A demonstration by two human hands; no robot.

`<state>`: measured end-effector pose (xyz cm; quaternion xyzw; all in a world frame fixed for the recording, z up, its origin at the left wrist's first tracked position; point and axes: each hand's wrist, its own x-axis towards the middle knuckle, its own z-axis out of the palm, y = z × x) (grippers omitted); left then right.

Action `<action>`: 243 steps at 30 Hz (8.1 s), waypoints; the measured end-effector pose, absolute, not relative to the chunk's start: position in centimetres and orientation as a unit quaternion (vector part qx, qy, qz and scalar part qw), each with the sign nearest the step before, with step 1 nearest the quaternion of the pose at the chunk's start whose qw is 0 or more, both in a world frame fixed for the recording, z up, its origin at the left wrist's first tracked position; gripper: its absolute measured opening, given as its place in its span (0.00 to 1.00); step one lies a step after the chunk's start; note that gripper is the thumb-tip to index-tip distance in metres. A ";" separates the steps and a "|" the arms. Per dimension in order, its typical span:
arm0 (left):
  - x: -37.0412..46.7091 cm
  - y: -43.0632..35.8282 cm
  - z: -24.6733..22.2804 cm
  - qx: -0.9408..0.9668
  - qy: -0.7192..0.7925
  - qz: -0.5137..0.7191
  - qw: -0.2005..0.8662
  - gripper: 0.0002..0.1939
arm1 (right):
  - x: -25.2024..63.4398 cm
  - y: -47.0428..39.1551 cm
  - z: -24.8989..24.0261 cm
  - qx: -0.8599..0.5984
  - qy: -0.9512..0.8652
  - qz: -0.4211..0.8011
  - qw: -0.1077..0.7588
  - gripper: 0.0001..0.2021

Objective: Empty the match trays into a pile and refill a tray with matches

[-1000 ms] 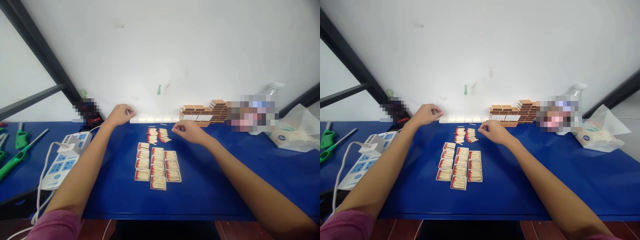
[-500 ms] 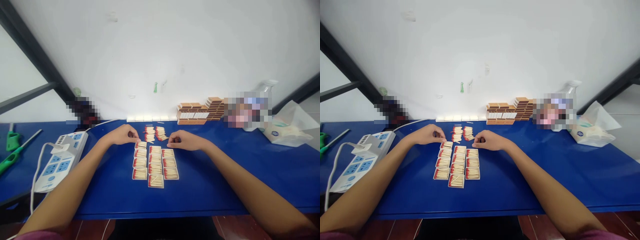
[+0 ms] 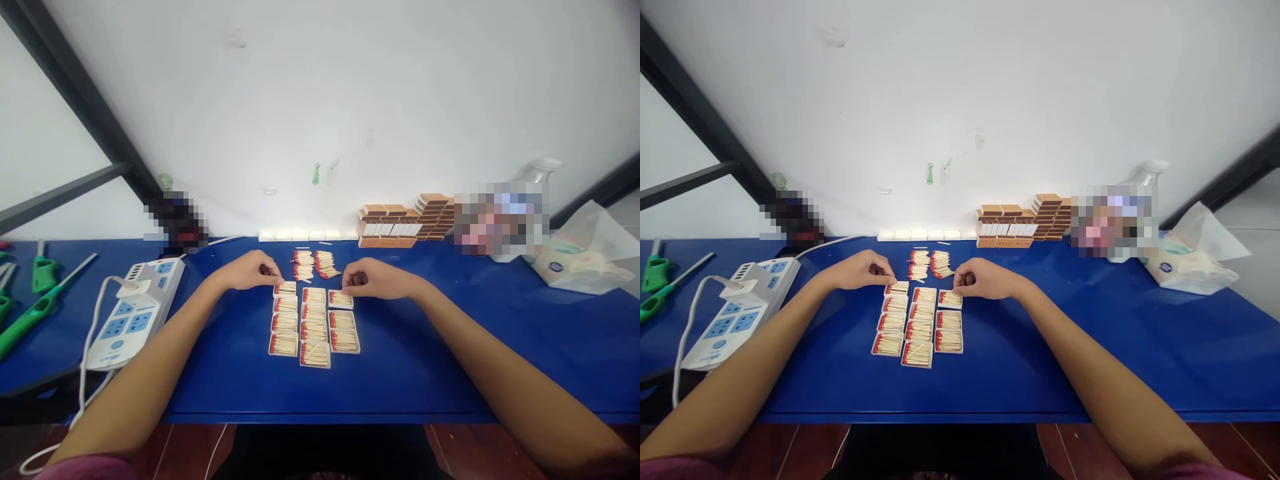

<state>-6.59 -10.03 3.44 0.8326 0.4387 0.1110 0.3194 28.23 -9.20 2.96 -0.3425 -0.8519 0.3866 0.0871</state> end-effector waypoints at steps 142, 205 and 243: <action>-1.6 -2.4 3.2 0.854 0.496 0.129 0.089 0.07 | 24.8 0.2 1.3 -0.368 -0.871 0.279 0.170 0.18; -3.0 -1.6 2.3 0.517 0.379 0.262 0.721 0.16 | 21.0 -2.5 1.1 -0.408 -0.728 0.436 0.337 0.29; -2.2 -1.8 3.1 0.739 0.479 0.300 0.367 0.20 | 24.0 -0.7 2.5 -0.416 -0.856 0.182 0.246 0.17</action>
